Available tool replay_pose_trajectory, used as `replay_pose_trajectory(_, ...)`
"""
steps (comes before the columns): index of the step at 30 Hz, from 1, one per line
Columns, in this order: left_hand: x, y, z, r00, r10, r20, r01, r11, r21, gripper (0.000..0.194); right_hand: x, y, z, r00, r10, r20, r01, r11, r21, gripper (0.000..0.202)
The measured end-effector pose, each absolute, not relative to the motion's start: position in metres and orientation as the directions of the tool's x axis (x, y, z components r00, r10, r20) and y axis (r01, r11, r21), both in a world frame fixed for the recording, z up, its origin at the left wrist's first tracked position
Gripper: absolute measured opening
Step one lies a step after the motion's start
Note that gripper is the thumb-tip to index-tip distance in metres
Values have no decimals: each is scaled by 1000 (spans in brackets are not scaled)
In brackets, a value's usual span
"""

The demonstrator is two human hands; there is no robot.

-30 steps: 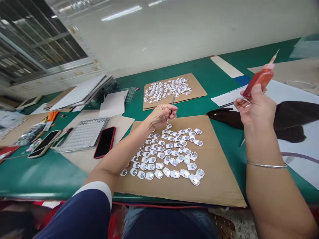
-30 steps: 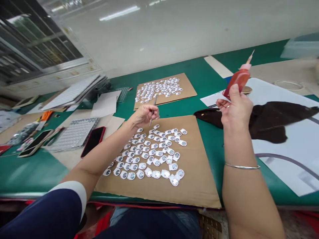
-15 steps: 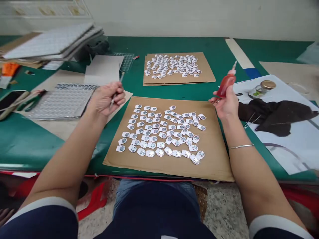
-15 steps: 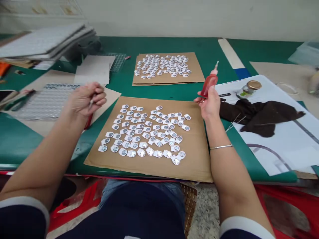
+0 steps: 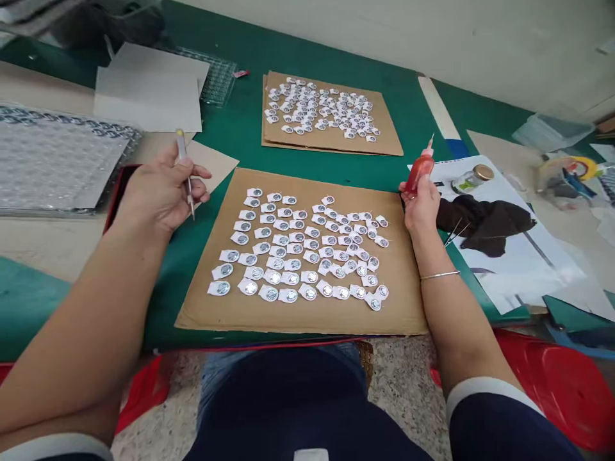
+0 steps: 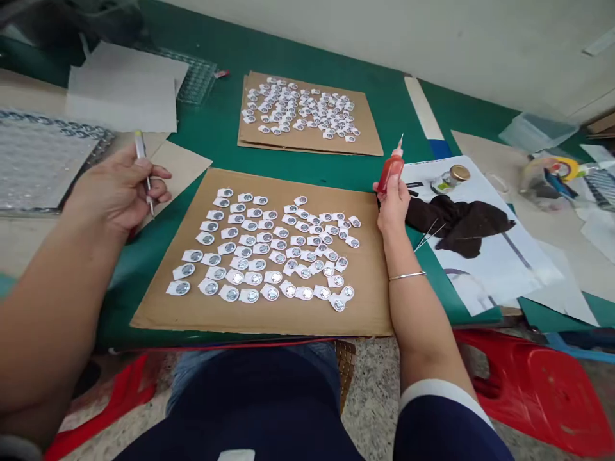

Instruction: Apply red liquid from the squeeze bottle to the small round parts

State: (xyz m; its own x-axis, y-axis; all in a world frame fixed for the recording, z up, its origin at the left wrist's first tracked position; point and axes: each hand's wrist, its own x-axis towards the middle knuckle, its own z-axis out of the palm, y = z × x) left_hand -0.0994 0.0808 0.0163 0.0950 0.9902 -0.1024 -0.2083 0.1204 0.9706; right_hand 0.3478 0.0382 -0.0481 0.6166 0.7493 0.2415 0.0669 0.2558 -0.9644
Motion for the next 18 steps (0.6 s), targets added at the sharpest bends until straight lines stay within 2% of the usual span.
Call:
replay_pose_trajectory(2,-97,84,7,37,985,-169,-235,173,956,12,346,38,-49,609,757,238,63,252,-966,33)
replay_pose_trajectory(6,-95,85,-2,-2,972,-235,-235,228,945,19,347,38,-50,644,734,216,23,264,-964,24)
replay_pose_trajectory(11,-97,84,-7,22,944,-329,-228,325,918,22,358,40,-58,682,701,210,-17,302,-953,23)
replay_pose_trajectory(16,-99,84,-13,-3,952,-307,-257,296,920,20,359,36,-62,592,752,290,111,280,-954,28)
replay_pose_trajectory(18,-99,83,-13,-37,956,-292,-275,271,923,19,355,31,-62,589,760,273,222,172,-960,32)
